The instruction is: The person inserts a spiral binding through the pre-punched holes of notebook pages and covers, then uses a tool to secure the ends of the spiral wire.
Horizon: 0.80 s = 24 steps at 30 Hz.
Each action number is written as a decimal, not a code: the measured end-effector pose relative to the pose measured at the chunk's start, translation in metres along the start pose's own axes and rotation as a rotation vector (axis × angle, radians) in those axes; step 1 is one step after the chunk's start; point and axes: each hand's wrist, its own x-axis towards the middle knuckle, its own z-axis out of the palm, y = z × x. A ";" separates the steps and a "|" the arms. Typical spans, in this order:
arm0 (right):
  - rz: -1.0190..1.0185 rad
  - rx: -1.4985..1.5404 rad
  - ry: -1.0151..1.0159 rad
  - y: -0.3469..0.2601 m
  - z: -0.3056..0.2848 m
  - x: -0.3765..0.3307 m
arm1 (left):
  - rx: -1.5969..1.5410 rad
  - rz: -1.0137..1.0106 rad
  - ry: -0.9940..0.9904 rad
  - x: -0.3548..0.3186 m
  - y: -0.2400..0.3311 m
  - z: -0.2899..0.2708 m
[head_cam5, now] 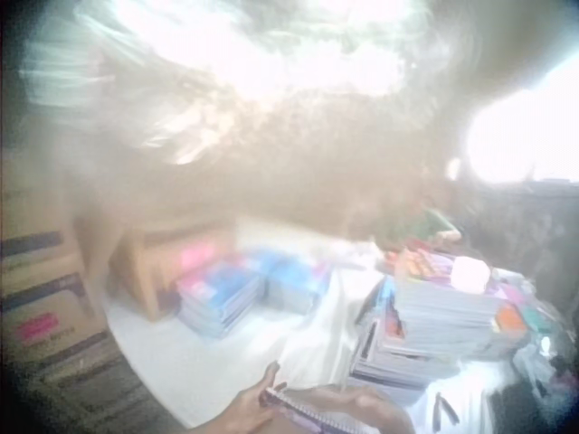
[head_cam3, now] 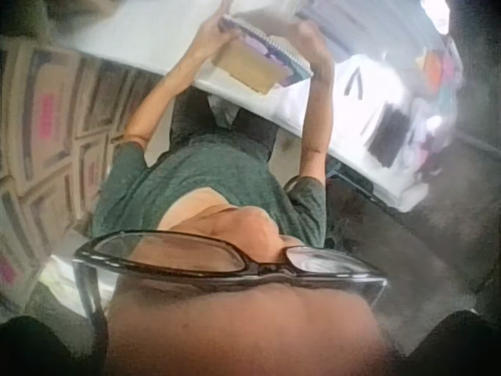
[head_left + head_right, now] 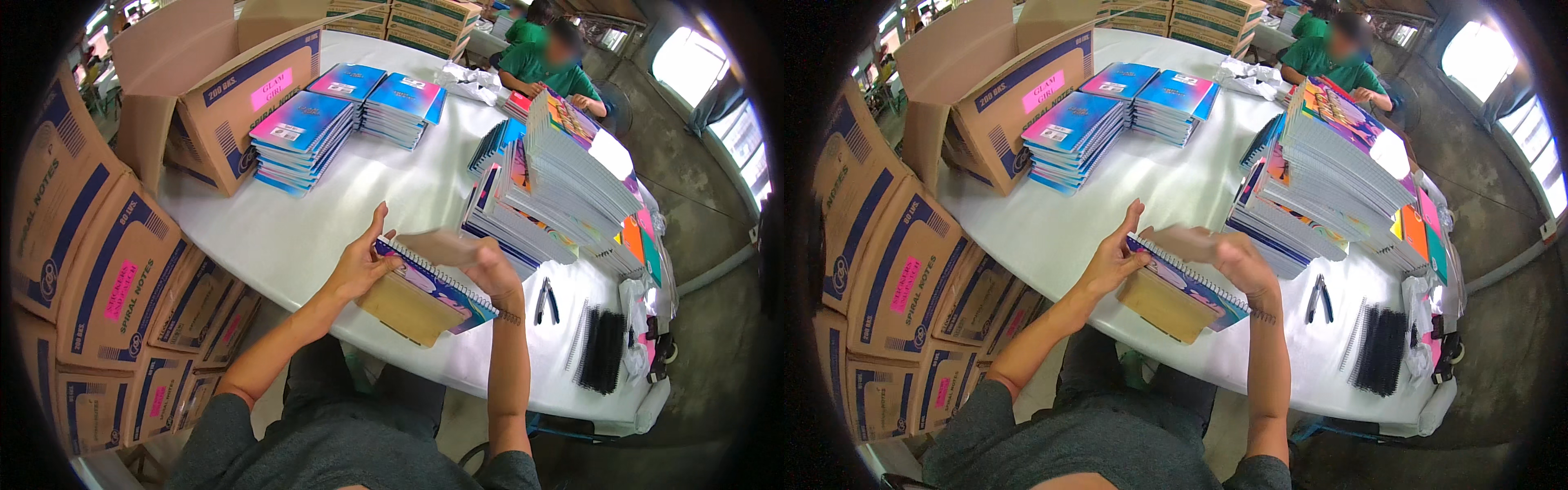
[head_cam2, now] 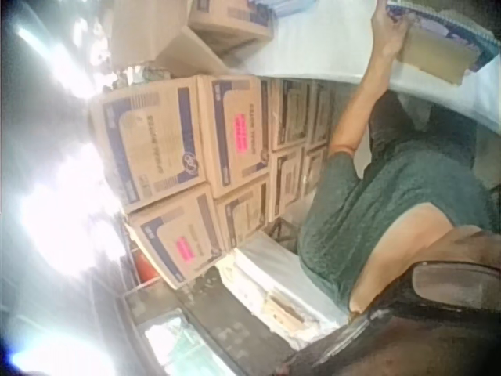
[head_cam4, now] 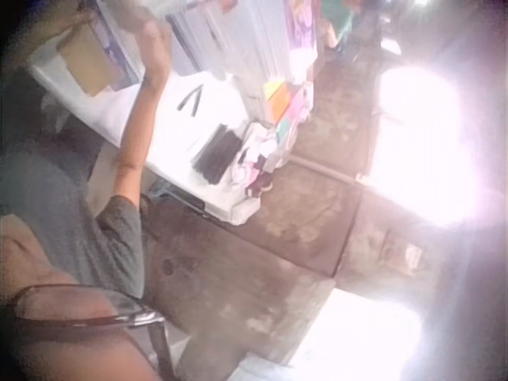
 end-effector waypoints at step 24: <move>0.560 -1.236 1.042 0.085 -0.057 -0.199 | 0.289 0.300 -0.249 0.013 0.158 -0.002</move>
